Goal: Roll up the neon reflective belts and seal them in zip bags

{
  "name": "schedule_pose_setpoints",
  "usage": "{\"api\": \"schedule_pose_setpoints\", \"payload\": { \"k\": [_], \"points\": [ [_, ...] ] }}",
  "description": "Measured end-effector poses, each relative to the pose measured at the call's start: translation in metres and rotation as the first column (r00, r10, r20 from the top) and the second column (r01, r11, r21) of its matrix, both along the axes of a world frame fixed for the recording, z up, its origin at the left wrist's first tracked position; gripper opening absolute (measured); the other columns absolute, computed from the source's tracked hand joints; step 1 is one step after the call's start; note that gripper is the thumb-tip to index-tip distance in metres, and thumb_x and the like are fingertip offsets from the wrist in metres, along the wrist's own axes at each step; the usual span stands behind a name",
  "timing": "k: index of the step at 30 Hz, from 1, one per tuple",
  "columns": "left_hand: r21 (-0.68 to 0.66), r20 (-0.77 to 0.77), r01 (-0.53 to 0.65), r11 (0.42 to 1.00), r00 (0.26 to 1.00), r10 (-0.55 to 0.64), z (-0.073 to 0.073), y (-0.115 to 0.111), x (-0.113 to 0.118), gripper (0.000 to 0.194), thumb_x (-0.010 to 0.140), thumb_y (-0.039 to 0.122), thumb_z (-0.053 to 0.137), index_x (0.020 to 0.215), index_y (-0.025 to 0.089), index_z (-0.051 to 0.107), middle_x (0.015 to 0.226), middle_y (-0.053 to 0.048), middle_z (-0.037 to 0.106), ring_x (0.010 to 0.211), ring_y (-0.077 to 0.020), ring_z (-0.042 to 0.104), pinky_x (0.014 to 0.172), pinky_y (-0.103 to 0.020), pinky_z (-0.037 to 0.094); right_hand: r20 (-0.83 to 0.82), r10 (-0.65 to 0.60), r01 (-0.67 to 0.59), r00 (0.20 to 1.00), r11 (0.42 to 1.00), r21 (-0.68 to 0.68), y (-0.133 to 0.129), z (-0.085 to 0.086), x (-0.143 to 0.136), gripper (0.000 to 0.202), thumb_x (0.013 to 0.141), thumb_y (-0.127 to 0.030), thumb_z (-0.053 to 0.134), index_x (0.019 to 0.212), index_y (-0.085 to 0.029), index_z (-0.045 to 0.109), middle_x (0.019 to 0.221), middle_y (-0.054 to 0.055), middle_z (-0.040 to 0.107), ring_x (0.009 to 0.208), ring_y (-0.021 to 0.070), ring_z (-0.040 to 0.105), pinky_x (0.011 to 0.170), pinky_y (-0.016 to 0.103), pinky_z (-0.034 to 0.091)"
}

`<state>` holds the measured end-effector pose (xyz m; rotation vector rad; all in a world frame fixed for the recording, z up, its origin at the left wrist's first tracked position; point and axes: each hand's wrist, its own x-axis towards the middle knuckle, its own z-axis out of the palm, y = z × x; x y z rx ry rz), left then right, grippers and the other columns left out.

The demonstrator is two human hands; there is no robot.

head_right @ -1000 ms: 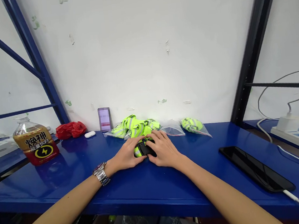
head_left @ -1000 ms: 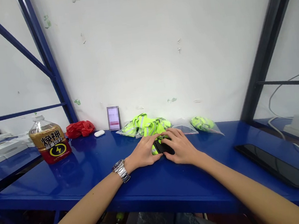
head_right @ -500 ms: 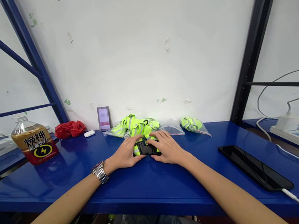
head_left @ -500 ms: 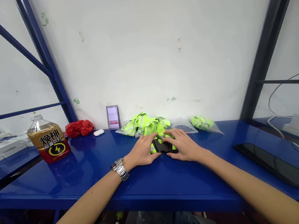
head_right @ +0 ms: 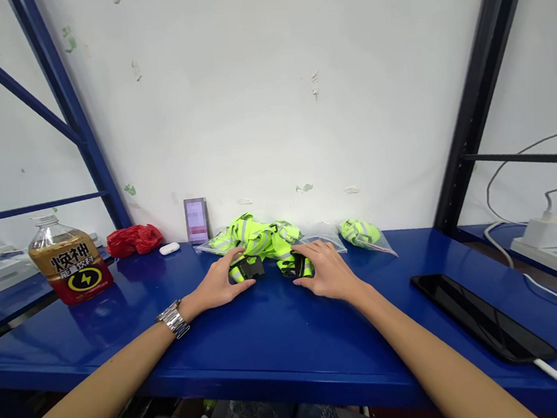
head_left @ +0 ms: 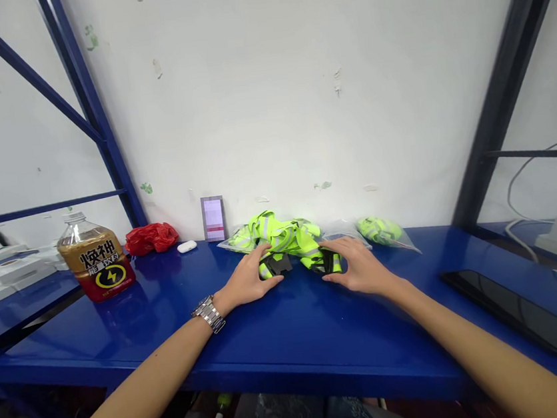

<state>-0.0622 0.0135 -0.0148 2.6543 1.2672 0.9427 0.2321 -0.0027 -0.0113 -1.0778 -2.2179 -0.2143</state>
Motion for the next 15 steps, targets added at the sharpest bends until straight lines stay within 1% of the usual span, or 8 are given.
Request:
{"api": "schedule_pose_setpoints", "payload": {
  "k": [3, 6, 9, 15],
  "points": [
    [-0.025, 0.045, 0.044, 0.999, 0.998, -0.043, 0.001, -0.003, 0.003, 0.073, 0.08, 0.05, 0.062, 0.139, 0.021, 0.028, 0.135, -0.012, 0.05, 0.125, -0.0282, 0.049, 0.102, -0.043, 0.041, -0.009, 0.03, -0.03, 1.0, 1.0, -0.005, -0.001, -0.001, -0.007, 0.061, 0.075, -0.043, 0.069, 0.129, -0.022, 0.052, 0.126, 0.011, 0.06, 0.114, 0.0304, 0.051, 0.094, 0.047, 0.039],
    [-0.009, 0.024, 0.09, 0.996, 0.996, -0.09, 0.001, -0.007, 0.01, 0.076, 0.08, 0.049, 0.063, 0.14, 0.021, 0.026, 0.136, -0.013, 0.049, 0.126, -0.0291, 0.048, 0.104, -0.044, 0.04, -0.005, 0.042, -0.043, 0.999, 0.999, -0.012, -0.003, -0.001, -0.012, 0.061, 0.074, -0.043, 0.07, 0.128, -0.022, 0.052, 0.124, 0.011, 0.061, 0.113, 0.0298, 0.052, 0.095, 0.047, 0.038],
    [0.014, 0.009, 0.127, 0.992, 0.992, -0.127, -0.001, -0.01, 0.014, 0.077, 0.078, 0.046, 0.066, 0.141, 0.021, 0.028, 0.137, -0.014, 0.048, 0.124, -0.0294, 0.049, 0.104, -0.044, 0.04, 0.007, 0.06, -0.06, 0.998, 0.998, -0.021, -0.006, 0.001, -0.014, 0.062, 0.073, -0.042, 0.071, 0.129, -0.021, 0.052, 0.122, 0.011, 0.062, 0.112, 0.0299, 0.052, 0.094, 0.047, 0.037],
    [0.071, -0.027, 0.182, 0.981, 0.983, -0.181, -0.004, -0.011, 0.015, 0.073, 0.08, 0.049, 0.064, 0.14, 0.023, 0.032, 0.138, -0.012, 0.047, 0.127, -0.0294, 0.045, 0.105, -0.043, 0.039, 0.004, 0.05, -0.05, 0.999, 0.997, -0.057, -0.01, 0.004, -0.015, 0.074, 0.071, -0.037, 0.071, 0.137, -0.02, 0.042, 0.118, 0.013, 0.061, 0.109, 0.0298, 0.052, 0.094, 0.046, 0.037]
  ]
}}
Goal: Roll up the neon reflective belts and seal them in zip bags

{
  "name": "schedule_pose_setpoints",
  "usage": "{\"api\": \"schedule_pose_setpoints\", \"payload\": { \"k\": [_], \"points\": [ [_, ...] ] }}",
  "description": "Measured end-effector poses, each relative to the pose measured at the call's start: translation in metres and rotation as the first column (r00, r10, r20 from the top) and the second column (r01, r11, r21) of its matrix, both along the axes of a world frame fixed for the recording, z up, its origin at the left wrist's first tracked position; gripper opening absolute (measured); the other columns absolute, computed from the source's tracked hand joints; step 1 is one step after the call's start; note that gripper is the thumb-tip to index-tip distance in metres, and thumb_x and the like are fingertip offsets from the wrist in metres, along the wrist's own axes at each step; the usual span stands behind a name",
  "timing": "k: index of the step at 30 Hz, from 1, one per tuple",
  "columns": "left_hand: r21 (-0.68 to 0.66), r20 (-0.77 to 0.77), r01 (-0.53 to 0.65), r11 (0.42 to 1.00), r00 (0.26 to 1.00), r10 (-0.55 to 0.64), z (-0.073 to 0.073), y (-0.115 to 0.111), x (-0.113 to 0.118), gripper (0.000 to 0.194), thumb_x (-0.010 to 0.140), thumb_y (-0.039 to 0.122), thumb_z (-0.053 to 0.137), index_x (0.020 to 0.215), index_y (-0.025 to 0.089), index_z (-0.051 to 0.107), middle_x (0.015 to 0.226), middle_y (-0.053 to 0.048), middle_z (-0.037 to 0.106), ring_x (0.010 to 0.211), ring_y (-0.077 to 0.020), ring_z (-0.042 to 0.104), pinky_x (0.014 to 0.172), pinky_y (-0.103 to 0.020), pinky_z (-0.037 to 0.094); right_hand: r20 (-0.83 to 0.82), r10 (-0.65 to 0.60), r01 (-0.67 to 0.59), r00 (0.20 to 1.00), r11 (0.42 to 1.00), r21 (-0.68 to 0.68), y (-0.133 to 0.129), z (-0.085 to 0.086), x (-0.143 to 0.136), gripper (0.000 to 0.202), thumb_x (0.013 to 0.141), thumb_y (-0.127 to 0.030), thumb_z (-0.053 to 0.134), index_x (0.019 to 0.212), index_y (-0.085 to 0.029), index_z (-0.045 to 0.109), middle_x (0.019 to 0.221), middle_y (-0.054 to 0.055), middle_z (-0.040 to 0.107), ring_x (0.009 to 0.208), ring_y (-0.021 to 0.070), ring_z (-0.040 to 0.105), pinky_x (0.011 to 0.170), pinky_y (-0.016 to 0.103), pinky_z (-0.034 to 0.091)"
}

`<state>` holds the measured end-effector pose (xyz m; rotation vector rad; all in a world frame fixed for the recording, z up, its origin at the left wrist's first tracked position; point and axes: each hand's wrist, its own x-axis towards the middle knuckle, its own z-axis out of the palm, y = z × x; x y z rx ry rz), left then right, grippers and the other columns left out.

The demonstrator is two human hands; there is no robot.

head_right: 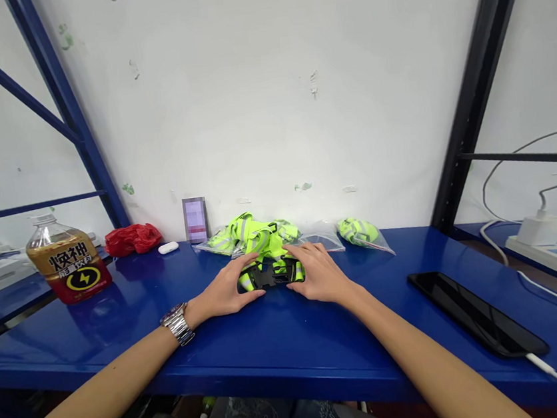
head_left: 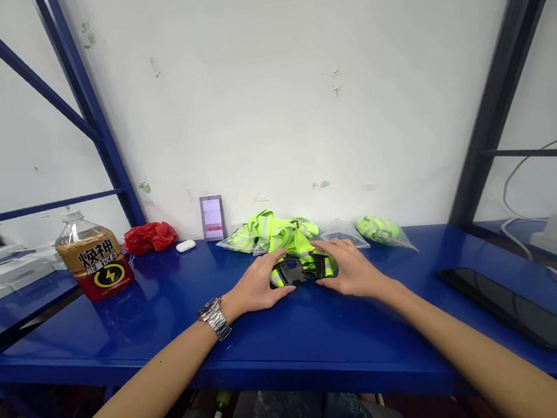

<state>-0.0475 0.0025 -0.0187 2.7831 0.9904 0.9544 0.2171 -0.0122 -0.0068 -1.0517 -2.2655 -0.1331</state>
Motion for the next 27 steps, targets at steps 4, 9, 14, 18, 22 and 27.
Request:
{"api": "schedule_pose_setpoints", "payload": {
  "k": [4, 9, 14, 18, 22, 27],
  "points": [
    [0.014, 0.012, -0.004, 1.0, 1.0, 0.004, 0.001, 0.002, -0.003, 0.073, 0.082, 0.048, 0.063, 0.141, 0.023, 0.028, 0.138, -0.013, 0.046, 0.126, -0.0287, 0.046, 0.105, -0.043, 0.039, -0.011, -0.037, 0.037, 0.999, 0.999, -0.019, -0.001, 0.002, 0.0, 0.077, 0.07, -0.035, 0.072, 0.139, -0.021, 0.039, 0.116, 0.012, 0.061, 0.108, 0.0299, 0.052, 0.094, 0.046, 0.037],
    [0.03, 0.003, 0.021, 0.999, 1.0, -0.021, 0.002, 0.0, -0.003, 0.074, 0.082, 0.047, 0.063, 0.142, 0.023, 0.027, 0.138, -0.013, 0.046, 0.126, -0.0288, 0.046, 0.104, -0.044, 0.04, -0.007, -0.023, 0.023, 1.0, 1.0, -0.02, -0.002, 0.002, 0.0, 0.08, 0.069, -0.035, 0.073, 0.14, -0.022, 0.037, 0.115, 0.012, 0.062, 0.107, 0.0294, 0.052, 0.093, 0.046, 0.037],
    [0.066, -0.058, 0.058, 0.996, 0.997, -0.054, 0.004, -0.005, -0.001, 0.071, 0.084, 0.043, 0.061, 0.142, 0.023, 0.027, 0.136, -0.014, 0.048, 0.124, -0.0287, 0.048, 0.102, -0.043, 0.042, 0.071, -0.009, 0.008, 0.997, 1.0, 0.008, -0.004, 0.003, -0.002, 0.088, 0.068, -0.029, 0.073, 0.144, -0.019, 0.03, 0.11, 0.013, 0.063, 0.103, 0.0305, 0.052, 0.091, 0.045, 0.038],
    [0.091, -0.138, 0.1, 0.991, 0.987, -0.086, 0.005, -0.008, 0.005, 0.07, 0.086, 0.042, 0.059, 0.143, 0.02, 0.025, 0.128, -0.018, 0.052, 0.117, -0.0301, 0.052, 0.095, -0.043, 0.046, 0.133, 0.031, -0.034, 0.991, 0.999, 0.018, -0.007, 0.001, -0.008, 0.106, 0.068, -0.023, 0.071, 0.151, -0.017, 0.005, 0.109, 0.015, 0.061, 0.099, 0.0312, 0.053, 0.086, 0.044, 0.042],
    [0.115, -0.194, 0.15, 0.982, 0.973, -0.126, 0.005, -0.009, 0.014, 0.066, 0.087, 0.041, 0.057, 0.141, 0.017, 0.027, 0.125, -0.019, 0.054, 0.112, -0.0309, 0.055, 0.09, -0.043, 0.048, 0.119, 0.102, -0.103, 0.988, 0.995, 0.001, -0.009, -0.003, -0.017, 0.109, 0.068, -0.017, 0.068, 0.151, -0.017, -0.003, 0.11, 0.014, 0.06, 0.097, 0.0291, 0.054, 0.081, 0.04, 0.044],
    [0.243, -0.173, 0.093, 0.966, 0.984, -0.051, 0.009, -0.01, 0.02, 0.069, 0.086, 0.041, 0.058, 0.14, 0.013, 0.026, 0.131, -0.022, 0.049, 0.119, -0.0319, 0.05, 0.096, -0.046, 0.045, 0.114, 0.075, -0.078, 0.991, 0.997, 0.023, -0.006, 0.001, -0.013, 0.082, 0.07, -0.021, 0.069, 0.144, -0.015, 0.034, 0.102, 0.012, 0.064, 0.093, 0.0275, 0.053, 0.084, 0.043, 0.042]
  ]
}}
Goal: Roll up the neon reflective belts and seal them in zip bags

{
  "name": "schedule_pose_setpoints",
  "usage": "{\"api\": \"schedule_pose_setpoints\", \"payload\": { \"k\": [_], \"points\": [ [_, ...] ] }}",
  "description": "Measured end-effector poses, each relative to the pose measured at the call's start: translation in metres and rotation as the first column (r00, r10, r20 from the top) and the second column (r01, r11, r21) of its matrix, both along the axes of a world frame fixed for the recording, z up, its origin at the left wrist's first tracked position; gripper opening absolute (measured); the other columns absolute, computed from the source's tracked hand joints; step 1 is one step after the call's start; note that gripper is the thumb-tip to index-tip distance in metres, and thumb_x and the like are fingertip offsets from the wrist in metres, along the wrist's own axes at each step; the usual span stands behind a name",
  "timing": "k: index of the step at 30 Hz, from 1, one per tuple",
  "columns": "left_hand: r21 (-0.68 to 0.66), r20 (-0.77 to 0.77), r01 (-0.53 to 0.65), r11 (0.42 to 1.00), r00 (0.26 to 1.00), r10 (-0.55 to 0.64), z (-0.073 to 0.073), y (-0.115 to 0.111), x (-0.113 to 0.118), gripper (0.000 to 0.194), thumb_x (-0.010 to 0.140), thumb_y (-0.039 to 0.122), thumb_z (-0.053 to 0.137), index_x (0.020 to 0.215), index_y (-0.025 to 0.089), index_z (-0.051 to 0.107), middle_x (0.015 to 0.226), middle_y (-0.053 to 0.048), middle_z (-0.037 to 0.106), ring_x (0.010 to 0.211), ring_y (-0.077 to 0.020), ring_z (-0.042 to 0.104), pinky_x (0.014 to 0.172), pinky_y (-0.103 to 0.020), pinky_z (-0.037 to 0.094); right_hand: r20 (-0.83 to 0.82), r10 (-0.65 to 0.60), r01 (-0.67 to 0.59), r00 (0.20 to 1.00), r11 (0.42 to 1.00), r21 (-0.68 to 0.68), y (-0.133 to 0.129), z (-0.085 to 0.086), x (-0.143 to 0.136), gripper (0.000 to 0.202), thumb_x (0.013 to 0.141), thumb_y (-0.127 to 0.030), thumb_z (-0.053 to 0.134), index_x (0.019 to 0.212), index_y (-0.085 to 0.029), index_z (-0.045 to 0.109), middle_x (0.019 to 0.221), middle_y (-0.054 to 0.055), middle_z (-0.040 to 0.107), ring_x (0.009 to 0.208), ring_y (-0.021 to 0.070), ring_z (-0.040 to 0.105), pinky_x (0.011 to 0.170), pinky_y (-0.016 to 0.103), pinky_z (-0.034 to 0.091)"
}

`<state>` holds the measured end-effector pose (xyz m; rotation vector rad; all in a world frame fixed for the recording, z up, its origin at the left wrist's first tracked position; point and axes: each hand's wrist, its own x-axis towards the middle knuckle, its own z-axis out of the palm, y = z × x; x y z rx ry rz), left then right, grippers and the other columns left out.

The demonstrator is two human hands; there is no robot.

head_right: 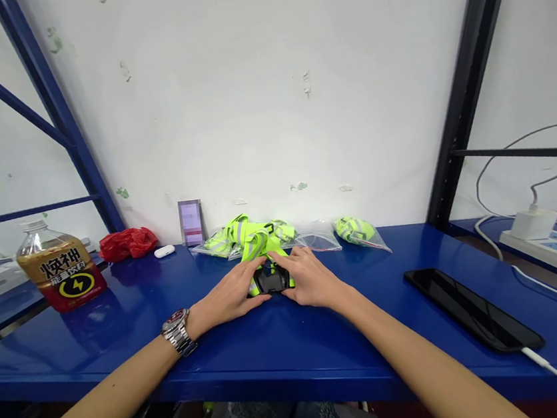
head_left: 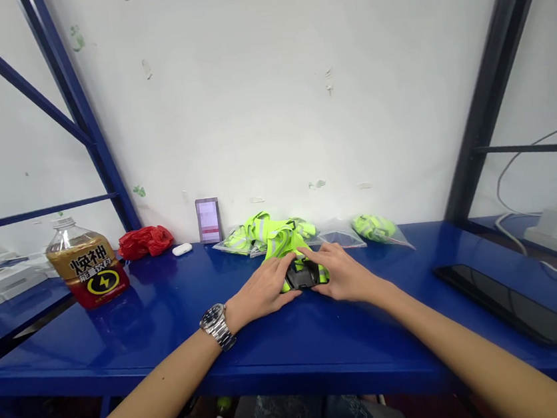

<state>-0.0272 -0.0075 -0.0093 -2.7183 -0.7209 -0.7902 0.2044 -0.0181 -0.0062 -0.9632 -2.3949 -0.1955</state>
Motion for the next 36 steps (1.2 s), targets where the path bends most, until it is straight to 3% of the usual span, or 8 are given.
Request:
{"api": "schedule_pose_setpoints", "payload": {
  "k": [5, 9, 14, 19, 23, 25, 31, 36],
  "points": [
    [0.237, -0.102, 0.101, 0.966, 0.992, -0.079, 0.002, -0.017, 0.013, 0.033, 0.091, 0.032, 0.049, 0.117, 0.013, 0.051, 0.12, -0.019, 0.055, 0.117, -0.0322, 0.05, 0.098, -0.049, 0.041, -0.185, -0.14, 0.119, 0.973, 0.986, -0.119, 0.005, 0.007, 0.01, 0.073, 0.065, -0.034, 0.076, 0.132, -0.017, 0.053, 0.101, 0.012, 0.066, 0.095, 0.0289, 0.058, 0.086, 0.044, 0.044],
    [-0.059, -0.191, 0.074, 0.996, 0.978, -0.084, -0.004, -0.021, 0.025, 0.029, 0.095, 0.033, 0.04, 0.111, 0.012, 0.054, 0.099, -0.013, 0.063, 0.094, -0.0242, 0.061, 0.084, -0.036, 0.05, -0.426, -0.081, -0.05, 0.901, 0.956, -0.289, 0.01, 0.008, 0.018, 0.076, 0.063, -0.038, 0.079, 0.133, -0.021, 0.052, 0.116, 0.012, 0.064, 0.104, 0.0288, 0.062, 0.091, 0.042, 0.045],
    [-0.366, 0.233, 0.089, 0.926, 0.972, -0.001, -0.006, -0.007, 0.025, 0.051, 0.085, 0.044, 0.058, 0.128, 0.017, 0.048, 0.123, -0.014, 0.058, 0.11, -0.0298, 0.057, 0.094, -0.041, 0.046, -0.46, -0.064, -0.081, 0.885, 0.954, -0.287, 0.009, 0.011, 0.021, 0.064, 0.062, -0.042, 0.079, 0.12, -0.02, 0.063, 0.111, 0.011, 0.066, 0.101, 0.0291, 0.062, 0.088, 0.042, 0.046],
    [-0.609, 0.704, 0.458, 0.647, 0.688, 0.175, -0.002, -0.003, 0.039, 0.039, 0.082, 0.047, 0.062, 0.108, 0.017, 0.064, 0.1, -0.008, 0.067, 0.095, -0.0246, 0.061, 0.083, -0.033, 0.048, -0.359, -0.107, 0.027, 0.927, 0.975, -0.221, 0.001, 0.013, 0.01, 0.059, 0.064, -0.042, 0.077, 0.117, -0.02, 0.066, 0.091, 0.008, 0.063, 0.082, 0.0233, 0.06, 0.078, 0.039, 0.048],
    [-0.475, 0.842, 0.803, 0.359, 0.297, 0.451, 0.006, -0.001, 0.061, 0.037, 0.077, 0.047, 0.068, 0.097, 0.015, 0.067, 0.092, -0.006, 0.068, 0.09, -0.02, 0.062, 0.084, -0.03, 0.047, -0.283, -0.077, 0.03, 0.956, 0.986, -0.166, -0.006, 0.016, 0.001, 0.061, 0.07, -0.041, 0.073, 0.126, -0.022, 0.06, 0.081, 0.005, 0.055, 0.075, 0.0199, 0.055, 0.071, 0.035, 0.046],
    [-0.413, 0.808, 0.866, 0.28, 0.207, 0.551, 0.012, 0.0, 0.069, 0.033, 0.073, 0.042, 0.072, 0.091, 0.014, 0.068, 0.09, -0.006, 0.068, 0.088, -0.0184, 0.062, 0.084, -0.029, 0.047, -0.279, -0.081, 0.038, 0.957, 0.987, -0.157, -0.007, 0.018, 0.0, 0.062, 0.071, -0.041, 0.072, 0.127, -0.021, 0.059, 0.082, 0.005, 0.054, 0.075, 0.02, 0.054, 0.071, 0.035, 0.046],
    [-0.354, 0.775, 0.798, 0.487, -0.041, 0.631, 0.03, 0.009, 0.089, 0.021, 0.065, 0.024, 0.075, 0.078, 0.012, 0.064, 0.078, -0.003, 0.068, 0.072, -0.013, 0.062, 0.07, -0.024, 0.047, -0.3, -0.039, 0.066, 0.953, 0.995, 0.079, -0.011, 0.015, -0.003, 0.045, 0.079, -0.024, 0.06, 0.123, -0.021, 0.06, 0.104, 0.011, 0.065, 0.102, 0.0291, 0.054, 0.087, 0.048, 0.046],
    [-0.402, 0.711, 0.806, 0.435, -0.024, 0.702, 0.046, 0.022, 0.086, 0.019, 0.073, 0.027, 0.073, 0.072, 0.013, 0.059, 0.069, -0.003, 0.065, 0.059, -0.0121, 0.059, 0.06, -0.024, 0.047, -0.303, 0.283, -0.255, 0.91, 0.958, 0.131, -0.025, 0.004, -0.027, 0.029, 0.082, -0.015, 0.048, 0.101, -0.023, 0.069, 0.107, 0.008, 0.07, 0.103, 0.0236, 0.063, 0.093, 0.041, 0.049]
  ]
}}
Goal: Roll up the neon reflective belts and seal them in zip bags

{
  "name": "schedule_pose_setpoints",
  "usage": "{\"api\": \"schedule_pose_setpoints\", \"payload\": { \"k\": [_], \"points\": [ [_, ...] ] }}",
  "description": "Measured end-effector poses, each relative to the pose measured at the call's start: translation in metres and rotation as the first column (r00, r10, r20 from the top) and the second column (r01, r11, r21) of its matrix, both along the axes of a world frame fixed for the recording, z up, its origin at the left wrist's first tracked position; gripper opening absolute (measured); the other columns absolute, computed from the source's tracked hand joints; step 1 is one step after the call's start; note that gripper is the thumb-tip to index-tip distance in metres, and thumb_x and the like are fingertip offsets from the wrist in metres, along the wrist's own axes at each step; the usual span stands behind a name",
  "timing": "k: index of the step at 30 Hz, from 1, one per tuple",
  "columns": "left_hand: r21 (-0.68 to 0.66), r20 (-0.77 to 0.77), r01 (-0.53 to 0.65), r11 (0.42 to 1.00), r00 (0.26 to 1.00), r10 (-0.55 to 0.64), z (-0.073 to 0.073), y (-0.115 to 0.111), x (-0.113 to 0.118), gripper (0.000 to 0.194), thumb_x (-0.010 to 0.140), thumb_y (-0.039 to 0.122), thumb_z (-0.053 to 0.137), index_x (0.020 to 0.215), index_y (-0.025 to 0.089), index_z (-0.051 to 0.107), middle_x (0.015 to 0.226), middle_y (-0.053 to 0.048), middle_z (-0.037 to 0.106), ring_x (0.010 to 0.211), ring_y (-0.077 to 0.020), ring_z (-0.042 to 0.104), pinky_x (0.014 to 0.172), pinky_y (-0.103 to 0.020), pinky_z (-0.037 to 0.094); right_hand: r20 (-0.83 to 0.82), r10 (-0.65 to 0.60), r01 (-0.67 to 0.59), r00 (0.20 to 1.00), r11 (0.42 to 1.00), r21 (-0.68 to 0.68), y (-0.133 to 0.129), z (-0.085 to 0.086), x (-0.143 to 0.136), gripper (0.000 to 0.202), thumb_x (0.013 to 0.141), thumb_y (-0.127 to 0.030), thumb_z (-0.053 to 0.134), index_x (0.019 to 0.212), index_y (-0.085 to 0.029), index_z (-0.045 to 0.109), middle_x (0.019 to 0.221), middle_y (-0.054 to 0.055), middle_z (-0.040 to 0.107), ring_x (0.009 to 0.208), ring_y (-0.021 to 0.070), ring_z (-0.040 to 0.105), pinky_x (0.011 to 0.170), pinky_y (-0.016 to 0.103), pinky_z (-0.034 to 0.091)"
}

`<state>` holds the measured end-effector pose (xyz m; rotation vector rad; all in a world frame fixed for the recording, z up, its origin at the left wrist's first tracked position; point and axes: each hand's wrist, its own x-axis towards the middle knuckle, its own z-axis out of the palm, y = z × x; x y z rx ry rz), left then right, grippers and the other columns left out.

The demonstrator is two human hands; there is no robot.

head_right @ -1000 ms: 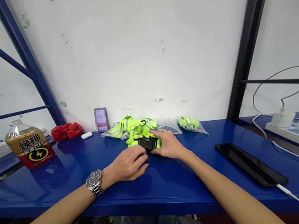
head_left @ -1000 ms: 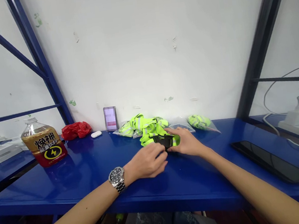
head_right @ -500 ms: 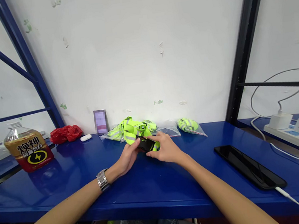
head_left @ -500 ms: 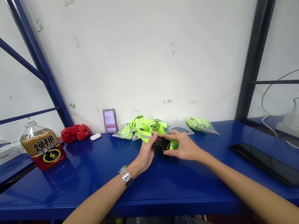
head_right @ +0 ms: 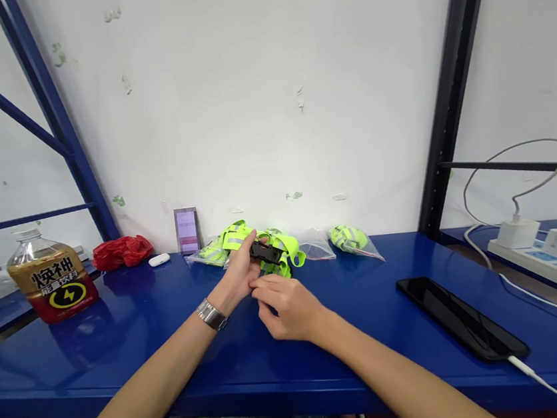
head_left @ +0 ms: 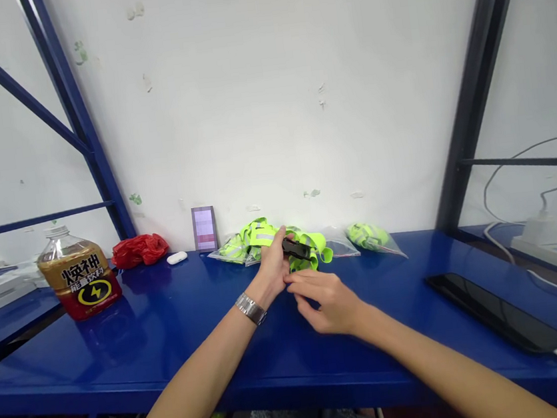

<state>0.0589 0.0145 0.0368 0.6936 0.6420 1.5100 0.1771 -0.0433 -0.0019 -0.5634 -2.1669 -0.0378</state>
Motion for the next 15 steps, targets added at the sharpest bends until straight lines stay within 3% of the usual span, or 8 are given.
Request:
{"api": "schedule_pose_setpoints", "payload": {
  "k": [3, 5, 6, 8, 10, 11, 12, 15],
  "points": [
    [-0.001, 0.021, 0.027, 1.0, 0.999, -0.027, 0.007, 0.005, -0.011, 0.021, 0.078, 0.029, 0.071, 0.072, 0.013, 0.058, 0.068, -0.004, 0.064, 0.059, -0.0124, 0.06, 0.059, -0.023, 0.048, -0.196, -0.101, 0.044, 0.975, 0.96, -0.276, 0.001, -0.002, -0.014, 0.024, 0.085, -0.024, 0.05, 0.099, -0.02, 0.07, 0.106, 0.009, 0.071, 0.097, 0.0254, 0.066, 0.09, 0.042, 0.05],
    [0.019, 0.035, 0.02, 1.0, 0.999, -0.02, 0.011, 0.005, -0.017, 0.022, 0.078, 0.03, 0.071, 0.071, 0.013, 0.058, 0.065, -0.003, 0.063, 0.058, -0.0123, 0.06, 0.06, -0.023, 0.048, -0.285, -0.076, -0.075, 0.955, 0.872, -0.484, 0.006, -0.003, -0.02, 0.027, 0.086, -0.035, 0.053, 0.101, -0.021, 0.07, 0.105, 0.008, 0.071, 0.099, 0.0266, 0.065, 0.091, 0.043, 0.049],
    [0.033, 0.046, 0.001, 0.999, 0.999, -0.003, 0.012, 0.004, -0.018, 0.022, 0.077, 0.03, 0.072, 0.071, 0.014, 0.057, 0.064, -0.002, 0.063, 0.059, -0.0122, 0.06, 0.061, -0.023, 0.048, -0.346, -0.025, -0.188, 0.938, 0.801, -0.568, 0.009, -0.003, -0.023, 0.031, 0.086, -0.041, 0.053, 0.104, -0.022, 0.069, 0.105, 0.007, 0.07, 0.103, 0.0262, 0.063, 0.093, 0.043, 0.048],
    [0.04, 0.058, -0.012, 0.999, 0.998, 0.01, 0.014, 0.001, -0.018, 0.023, 0.076, 0.03, 0.073, 0.071, 0.014, 0.058, 0.064, -0.002, 0.062, 0.059, -0.0122, 0.06, 0.064, -0.023, 0.049, -0.524, 0.064, -0.451, 0.849, 0.605, -0.656, 0.016, -0.004, -0.029, 0.038, 0.085, -0.052, 0.052, 0.11, -0.025, 0.065, 0.112, 0.005, 0.068, 0.111, 0.0233, 0.059, 0.095, 0.041, 0.046],
    [0.029, 0.06, 0.019, 0.999, 0.998, -0.02, 0.014, -0.005, -0.016, 0.022, 0.079, 0.031, 0.07, 0.071, 0.013, 0.059, 0.065, -0.002, 0.063, 0.058, -0.0123, 0.059, 0.064, -0.024, 0.049, -0.706, 0.048, -0.656, 0.706, 0.417, -0.629, 0.023, -0.004, -0.036, 0.044, 0.084, -0.057, 0.05, 0.115, -0.028, 0.061, 0.118, 0.004, 0.065, 0.114, 0.0207, 0.057, 0.094, 0.038, 0.046],
    [0.025, 0.063, 0.034, 0.999, 0.997, -0.036, 0.013, -0.009, -0.013, 0.021, 0.08, 0.03, 0.067, 0.071, 0.013, 0.059, 0.066, -0.002, 0.063, 0.058, -0.0124, 0.059, 0.064, -0.025, 0.049, -0.776, 0.013, -0.722, 0.631, 0.375, -0.581, 0.026, -0.003, -0.039, 0.045, 0.083, -0.059, 0.051, 0.115, -0.028, 0.061, 0.118, 0.004, 0.065, 0.112, 0.0205, 0.058, 0.093, 0.037, 0.047],
    [0.025, 0.071, 0.041, 0.999, 0.997, -0.043, 0.011, -0.012, -0.011, 0.019, 0.082, 0.028, 0.065, 0.072, 0.013, 0.06, 0.066, -0.003, 0.064, 0.058, -0.0124, 0.059, 0.064, -0.025, 0.049, -0.832, -0.029, -0.769, 0.554, 0.365, -0.524, 0.029, -0.001, -0.042, 0.045, 0.081, -0.059, 0.052, 0.112, -0.028, 0.062, 0.116, 0.004, 0.066, 0.11, 0.0206, 0.059, 0.091, 0.036, 0.048],
    [0.015, 0.114, -0.012, 1.0, 0.993, 0.011, 0.003, -0.022, -0.003, 0.007, 0.081, 0.016, 0.06, 0.076, 0.012, 0.062, 0.07, -0.001, 0.065, 0.063, -0.0114, 0.06, 0.064, -0.023, 0.048, -0.94, -0.165, -0.83, 0.297, 0.442, -0.34, 0.04, 0.008, -0.046, 0.034, 0.078, -0.054, 0.058, 0.093, -0.024, 0.065, 0.097, 0.001, 0.07, 0.096, 0.0187, 0.063, 0.086, 0.032, 0.05]
  ]
}}
